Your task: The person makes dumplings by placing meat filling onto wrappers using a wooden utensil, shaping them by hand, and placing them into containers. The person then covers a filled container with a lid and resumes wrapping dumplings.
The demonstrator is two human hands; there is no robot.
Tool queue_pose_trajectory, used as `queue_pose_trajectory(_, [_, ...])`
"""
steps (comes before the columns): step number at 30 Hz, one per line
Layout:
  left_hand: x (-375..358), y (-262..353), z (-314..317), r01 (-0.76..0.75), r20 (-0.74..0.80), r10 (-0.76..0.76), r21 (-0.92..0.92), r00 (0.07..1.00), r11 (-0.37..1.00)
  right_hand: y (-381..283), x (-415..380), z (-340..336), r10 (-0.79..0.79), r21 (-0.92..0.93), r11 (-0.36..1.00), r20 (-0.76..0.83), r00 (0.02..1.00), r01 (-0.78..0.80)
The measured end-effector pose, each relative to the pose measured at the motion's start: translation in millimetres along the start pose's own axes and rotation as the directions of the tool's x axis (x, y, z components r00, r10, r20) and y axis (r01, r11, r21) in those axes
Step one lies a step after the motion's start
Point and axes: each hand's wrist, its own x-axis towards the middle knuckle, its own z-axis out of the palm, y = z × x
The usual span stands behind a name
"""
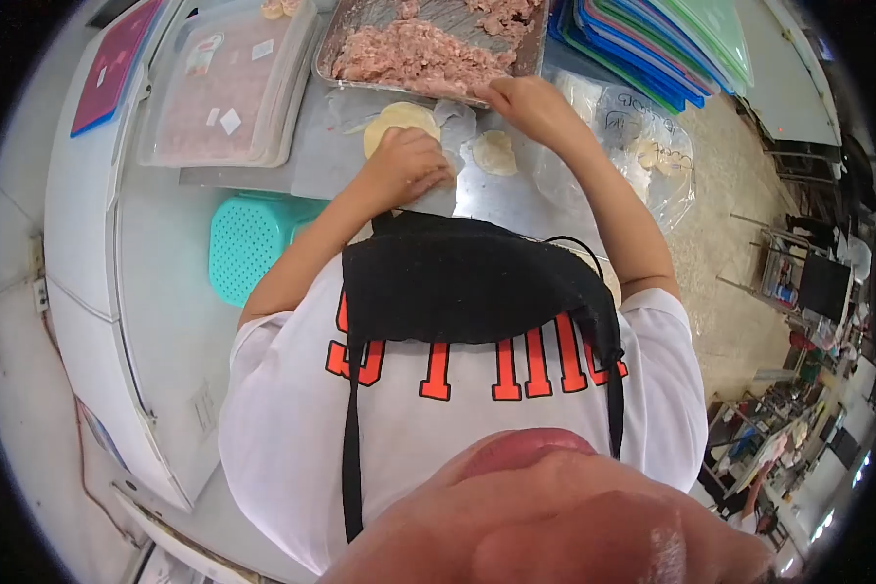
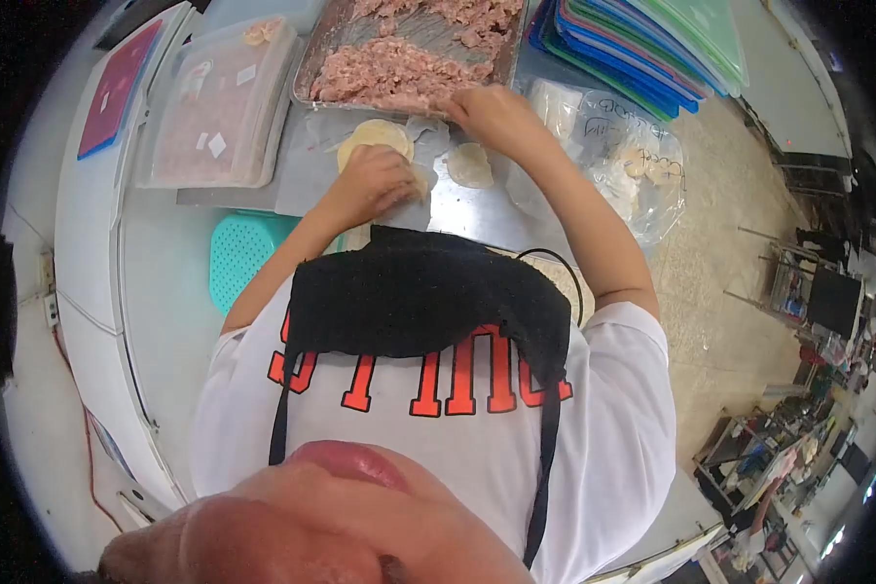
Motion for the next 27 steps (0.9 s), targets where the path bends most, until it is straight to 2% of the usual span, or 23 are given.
queue_pose_trajectory(1, [3.7, -2.4, -7.6, -0.009, -0.106, 0.002, -0.071, 0.994, 0.997, 3.3, 4.2, -5.1, -0.008, 0.005, 1.0, 0.002, 1.0, 0.008])
queue_pose_trajectory(2, [5.8, -4.4, -15.9, -0.027, -0.212, -0.003, -0.138, 0.977, 0.99, 9.2, 14.2, -10.4, -0.05, -0.107, 0.993, -0.065, 0.997, 0.043])
queue_pose_trajectory(3, [6.2, -0.7, -28.8, -0.02, -0.212, -0.008, -0.132, 0.977, 0.991, 15.3, 24.0, -12.4, -0.099, -0.22, 0.973, -0.128, 0.987, 0.069])
queue_pose_trajectory(4, [5.2, 5.6, -43.5, 0.107, -0.307, -0.154, -0.167, 0.939, 0.98, 20.6, 32.5, -9.5, -0.102, -0.216, 0.974, -0.13, 0.986, 0.072])
queue_pose_trajectory(5, [4.3, 8.6, -54.6, 0.224, -0.391, -0.295, -0.216, 0.872, 0.95, 24.4, 41.2, -4.4, -0.115, -0.355, 0.932, -0.079, 0.99, 0.08])
queue_pose_trajectory(6, [3.4, 7.6, -62.2, 0.226, -0.39, -0.296, -0.216, 0.872, 0.95, 24.8, 45.3, 0.7, -0.12, -0.487, 0.868, -0.026, 0.992, 0.093])
queue_pose_trajectory(7, [1.8, 6.2, -68.3, 0.295, -0.389, -0.337, -0.166, 0.857, 0.941, 18.6, 41.0, 13.4, -0.12, -0.486, 0.869, -0.024, 0.992, 0.094])
queue_pose_trajectory(9, [-2.7, -1.1, -65.0, 0.364, -0.392, -0.377, -0.111, 0.839, 0.925, 1.6, 29.4, 40.5, -0.288, -0.373, 0.893, -0.039, 0.957, 0.253])
queue_pose_trajectory(10, [-7.0, -9.5, -52.5, 0.384, -0.261, -0.391, -0.077, 0.883, 0.92, 1.1, 29.6, 35.4, -0.292, -0.373, 0.891, -0.04, 0.955, 0.257])
queue_pose_trajectory(11, [-12.0, -19.4, -41.8, 0.402, -0.126, -0.404, -0.043, 0.906, 0.915, 3.6, 30.5, 26.0, -0.279, -0.378, 0.892, -0.025, 0.96, 0.249])
queue_pose_trajectory(12, [-13.7, -22.7, -38.8, 0.406, -0.123, -0.408, -0.044, 0.904, 0.913, 4.0, 28.8, 15.6, -0.26, -0.378, 0.895, -0.008, 0.966, 0.238])
queue_pose_trajectory(13, [-13.4, -25.6, -36.6, 0.458, -0.055, -0.468, -0.134, 0.882, 0.879, 2.1, 27.9, -3.5, -0.217, -0.437, 0.875, 0.037, 0.976, 0.211])
queue_pose_trajectory(15, [-11.4, -34.1, -38.4, 0.505, 0.019, -0.515, -0.225, 0.857, 0.833, 8.4, 45.6, 3.8, -0.151, -0.425, 0.894, 0.014, 0.988, 0.143])
queue_pose_trajectory(17, [-11.2, -41.0, -42.9, 0.517, -0.151, -0.581, -0.32, 0.799, 0.794, 9.0, 47.7, 21.8, -0.085, -0.414, 0.907, 0.004, 0.996, 0.079])
queue_pose_trajectory(18, [-10.9, -42.4, -46.3, 0.519, -0.151, -0.584, -0.324, 0.797, 0.791, -1.5, 44.7, 36.4, -0.155, -0.382, 0.913, 0.005, 0.988, 0.145])
queue_pose_trajectory(19, [-10.2, -44.5, -50.8, 0.457, -0.261, -0.55, -0.341, 0.793, 0.821, -12.4, 43.6, 42.5, -0.224, -0.348, 0.914, -0.001, 0.975, 0.21])
queue_pose_trajectory(20, [-10.4, -48.0, -54.8, 0.39, -0.369, -0.509, -0.351, 0.778, 0.851, -17.0, 43.8, 40.9, -0.225, -0.349, 0.913, -0.001, 0.974, 0.21])
queue_pose_trajectory(21, [-12.1, -53.6, -57.2, 0.388, -0.365, -0.507, -0.354, 0.781, 0.851, -21.2, 41.0, 35.6, -0.153, -0.205, 0.968, -0.03, 0.988, 0.144])
queue_pose_trajectory(22, [-12.6, -60.4, -58.9, 0.362, -0.225, -0.688, -0.716, 0.69, 0.597, -21.2, 38.4, 31.9, -0.074, -0.056, 0.996, -0.05, 0.996, 0.071])
queue_pose_trajectory(23, [-13.4, -66.0, -60.8, 0.271, -0.01, -0.789, -0.936, 0.614, 0.223, -6.2, 40.9, 31.4, -0.068, 0.066, 0.996, -0.002, 0.998, 0.068])
queue_pose_trajectory(24, [-9.8, -65.9, -63.9, 0.268, -0.01, -0.787, -0.937, 0.617, 0.223, -3.5, 38.8, 19.3, -0.065, 0.061, 0.996, -0.003, 0.998, 0.065])
queue_pose_trajectory(26, [-1.5, -61.4, -70.3, -0.023, 0.014, -0.788, -0.999, 0.615, -0.036, -8.4, 37.3, -8.5, 0.025, -0.185, 0.983, 0.041, 0.999, -0.017])
queue_pose_trajectory(27, [-3.0, -65.8, -69.1, -0.061, 0.095, -0.789, -0.984, 0.607, -0.166, -6.7, 40.7, -8.6, 0.03, -0.188, 0.982, 0.042, 0.999, -0.022])
